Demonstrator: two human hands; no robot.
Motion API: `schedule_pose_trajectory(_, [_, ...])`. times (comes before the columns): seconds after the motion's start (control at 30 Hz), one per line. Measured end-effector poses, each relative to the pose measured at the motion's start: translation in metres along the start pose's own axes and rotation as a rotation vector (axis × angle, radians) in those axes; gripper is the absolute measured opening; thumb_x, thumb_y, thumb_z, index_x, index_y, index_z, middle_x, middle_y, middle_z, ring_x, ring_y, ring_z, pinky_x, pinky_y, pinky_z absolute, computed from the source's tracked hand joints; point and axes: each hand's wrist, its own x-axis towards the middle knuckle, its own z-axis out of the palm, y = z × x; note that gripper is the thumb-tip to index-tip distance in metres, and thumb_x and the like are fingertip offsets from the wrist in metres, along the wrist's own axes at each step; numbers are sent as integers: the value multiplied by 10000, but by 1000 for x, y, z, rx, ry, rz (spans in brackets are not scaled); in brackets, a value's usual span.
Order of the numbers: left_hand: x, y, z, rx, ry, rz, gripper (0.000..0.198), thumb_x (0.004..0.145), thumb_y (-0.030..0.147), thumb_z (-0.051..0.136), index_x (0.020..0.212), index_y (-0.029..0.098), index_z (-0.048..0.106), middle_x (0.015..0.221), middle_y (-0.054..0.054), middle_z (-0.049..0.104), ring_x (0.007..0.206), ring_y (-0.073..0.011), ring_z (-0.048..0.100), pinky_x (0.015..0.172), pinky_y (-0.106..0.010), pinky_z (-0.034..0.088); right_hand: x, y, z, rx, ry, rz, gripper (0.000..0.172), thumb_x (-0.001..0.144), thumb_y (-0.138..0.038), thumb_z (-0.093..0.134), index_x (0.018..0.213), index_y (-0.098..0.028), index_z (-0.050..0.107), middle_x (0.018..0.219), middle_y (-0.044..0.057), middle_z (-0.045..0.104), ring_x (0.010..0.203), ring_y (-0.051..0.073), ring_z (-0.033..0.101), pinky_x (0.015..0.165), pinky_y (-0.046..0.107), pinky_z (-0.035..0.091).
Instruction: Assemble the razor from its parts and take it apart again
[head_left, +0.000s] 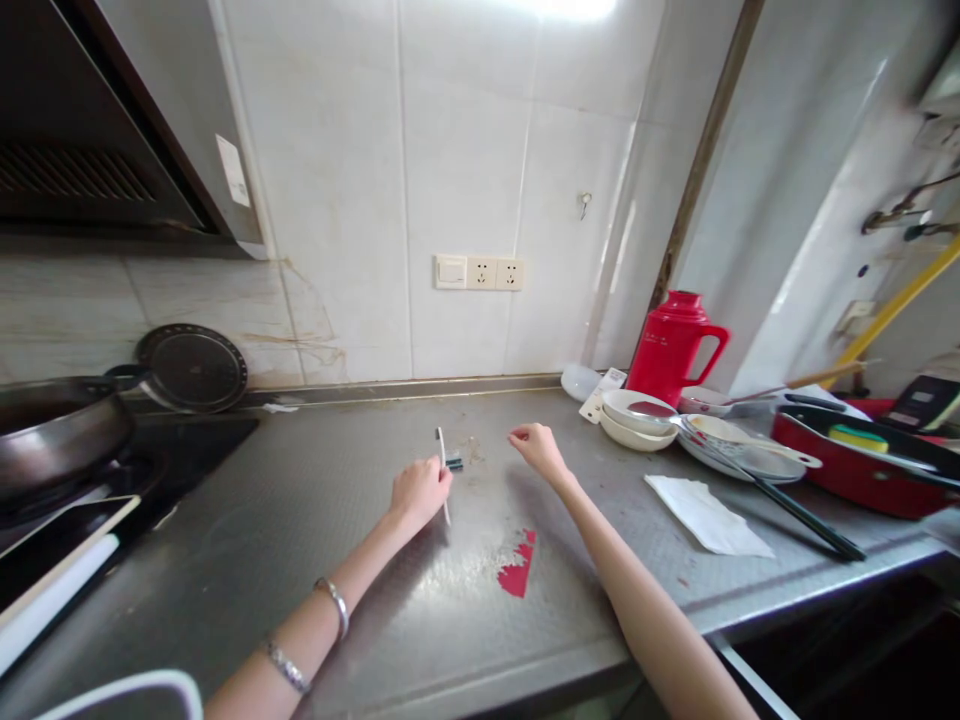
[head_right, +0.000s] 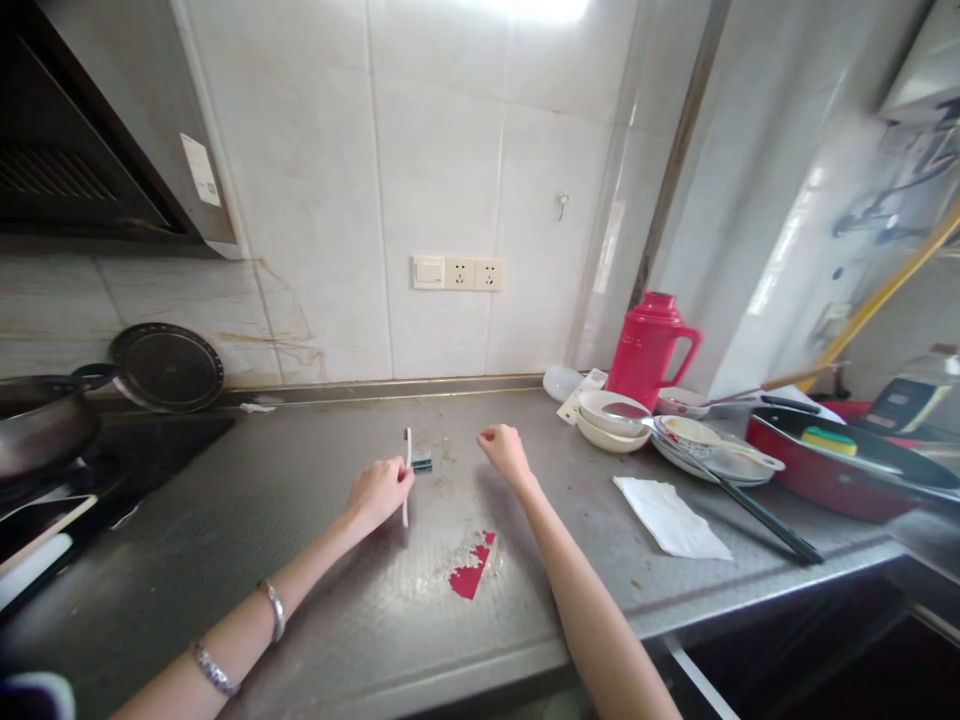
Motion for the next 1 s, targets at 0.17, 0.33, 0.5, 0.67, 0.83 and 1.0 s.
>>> schedule_pose_trajectory(0.17, [-7, 10, -4, -30, 23, 21, 308, 888, 341, 338, 867, 190, 606, 843, -80, 682, 807, -210, 643, 660, -269, 415, -19, -43, 30, 614, -243, 102, 294, 728, -338, 619, 925, -126, 672, 773, 66, 691, 589, 130, 617, 450, 191, 465])
schedule_pose_trajectory(0.33, [-13, 18, -5, -27, -9, 52, 275, 890, 318, 348, 942, 189, 585, 871, -87, 680, 835, -211, 642, 678, -275, 416, -39, -67, 44, 931, -401, 254, 352, 674, -324, 682, 964, -131, 635, 795, 56, 682, 642, 127, 627, 523, 202, 507])
schedule_pose_trajectory(0.5, [-17, 22, -3, -19, -20, 68, 267, 891, 323, 358, 981, 190, 570, 894, -93, 676, 847, -215, 641, 689, -282, 415, -45, -72, 48, 952, -379, 245, 321, 637, -287, 697, 923, -149, 644, 746, 23, 680, 633, 123, 620, 525, 186, 486])
schedule_pose_trajectory(0.67, [-18, 23, -4, -80, 25, 99, 333, 897, 416, 326, 920, 203, 580, 824, -64, 679, 796, -205, 642, 654, -267, 394, -36, -69, 39, 952, -334, 252, 306, 641, -259, 669, 924, -146, 648, 723, 13, 659, 579, 91, 570, 490, 166, 446])
schedule_pose_trajectory(0.83, [-18, 23, -7, -111, 6, 73, 356, 905, 396, 299, 875, 199, 594, 827, -56, 680, 798, -182, 634, 643, -244, 371, -12, -39, 7, 815, -222, 229, 280, 660, -270, 624, 906, -147, 680, 657, -9, 606, 560, 79, 524, 532, 186, 466])
schedule_pose_trajectory(1.0, [-14, 18, -2, -93, 15, 62, 349, 903, 356, 301, 850, 205, 610, 792, -53, 676, 771, -171, 629, 629, -235, 368, 10, 18, -23, 375, 28, 189, 255, 717, -294, 547, 824, -128, 707, 555, -4, 574, 527, 114, 529, 509, 192, 434])
